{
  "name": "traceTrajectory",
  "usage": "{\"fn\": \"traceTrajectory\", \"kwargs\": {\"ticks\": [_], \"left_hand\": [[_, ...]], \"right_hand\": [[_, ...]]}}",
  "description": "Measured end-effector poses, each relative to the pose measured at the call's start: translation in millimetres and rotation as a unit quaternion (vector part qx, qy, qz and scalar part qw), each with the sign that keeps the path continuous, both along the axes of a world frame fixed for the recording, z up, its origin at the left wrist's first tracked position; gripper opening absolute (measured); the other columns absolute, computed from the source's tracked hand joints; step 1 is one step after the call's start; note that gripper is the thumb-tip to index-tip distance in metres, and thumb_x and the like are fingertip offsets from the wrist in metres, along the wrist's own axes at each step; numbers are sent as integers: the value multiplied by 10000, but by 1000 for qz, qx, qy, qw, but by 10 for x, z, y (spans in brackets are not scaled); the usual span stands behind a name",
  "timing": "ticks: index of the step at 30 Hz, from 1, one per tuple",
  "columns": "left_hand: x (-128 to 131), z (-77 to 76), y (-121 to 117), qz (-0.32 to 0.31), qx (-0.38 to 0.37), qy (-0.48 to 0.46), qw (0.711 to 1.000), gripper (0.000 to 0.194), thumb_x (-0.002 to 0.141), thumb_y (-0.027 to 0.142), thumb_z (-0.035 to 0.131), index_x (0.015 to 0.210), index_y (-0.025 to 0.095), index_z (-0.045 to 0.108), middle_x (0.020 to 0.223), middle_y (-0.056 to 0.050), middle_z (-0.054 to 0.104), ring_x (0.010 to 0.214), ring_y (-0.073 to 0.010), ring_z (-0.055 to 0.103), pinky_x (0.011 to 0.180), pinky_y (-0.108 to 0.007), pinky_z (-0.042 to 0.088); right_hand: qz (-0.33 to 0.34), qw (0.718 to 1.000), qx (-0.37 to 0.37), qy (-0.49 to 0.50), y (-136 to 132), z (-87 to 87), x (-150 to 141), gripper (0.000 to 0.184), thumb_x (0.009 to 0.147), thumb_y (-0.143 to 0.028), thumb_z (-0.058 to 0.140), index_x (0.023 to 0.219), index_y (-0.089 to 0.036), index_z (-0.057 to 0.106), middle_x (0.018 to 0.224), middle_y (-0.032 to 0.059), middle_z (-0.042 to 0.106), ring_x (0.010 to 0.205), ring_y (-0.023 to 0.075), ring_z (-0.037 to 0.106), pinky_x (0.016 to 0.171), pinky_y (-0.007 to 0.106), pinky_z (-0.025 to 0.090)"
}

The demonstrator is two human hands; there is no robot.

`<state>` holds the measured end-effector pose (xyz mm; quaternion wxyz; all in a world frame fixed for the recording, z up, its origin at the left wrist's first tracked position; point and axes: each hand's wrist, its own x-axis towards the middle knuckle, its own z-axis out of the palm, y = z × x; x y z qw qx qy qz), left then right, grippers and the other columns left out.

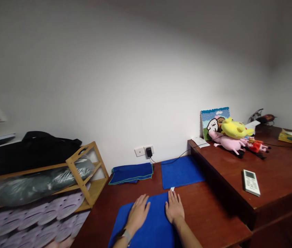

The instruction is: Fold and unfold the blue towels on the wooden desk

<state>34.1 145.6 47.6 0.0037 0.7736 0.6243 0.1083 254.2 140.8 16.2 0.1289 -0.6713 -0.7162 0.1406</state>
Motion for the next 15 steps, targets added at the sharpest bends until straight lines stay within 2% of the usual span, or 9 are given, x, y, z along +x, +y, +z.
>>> {"fn": "traceTrajectory", "kwargs": {"ticks": [4, 7, 10, 15], "left_hand": [[817, -187, -50, -64, -26, -34, 997, 632, 1054, 464, 227, 1543, 200, 528, 1633, -82, 491, 1533, -267, 420, 1287, -486, 325], [1055, -355, -48, -59, -63, -43, 995, 655, 1066, 448, 158, 1590, 188, 451, 1676, -68, 408, 1574, -260, 338, 1317, -502, 263], [941, -416, -36, -49, -65, -36, 996, 672, 1069, 503, 137, 1607, 214, 418, 1694, -45, 362, 1593, -260, 282, 1326, -508, 229], [397, -314, -51, -12, -72, 4, 997, 685, 1061, 579, 178, 1635, 244, 344, 1724, -41, 282, 1608, -267, 229, 1322, -529, 202]], "right_hand": [[22, 1000, 1, -14, 34, -96, 25, 667, 1021, -345, 244, 1653, -131, 262, 1726, 50, 189, 1612, 229, 144, 1320, 470, 119], [37, 999, 12, -19, 78, -194, 36, 658, 1004, -302, 277, 1648, -172, 300, 1729, 37, 183, 1613, 236, 132, 1316, 486, 118], [23, 1000, 21, -3, 97, -222, 32, 657, 1012, -319, 258, 1652, -176, 293, 1726, 32, 201, 1612, 231, 141, 1318, 473, 121], [2, 1000, 6, 13, 54, -112, 22, 680, 1032, -399, 218, 1657, -134, 254, 1723, 39, 215, 1612, 227, 151, 1324, 466, 106]]}}
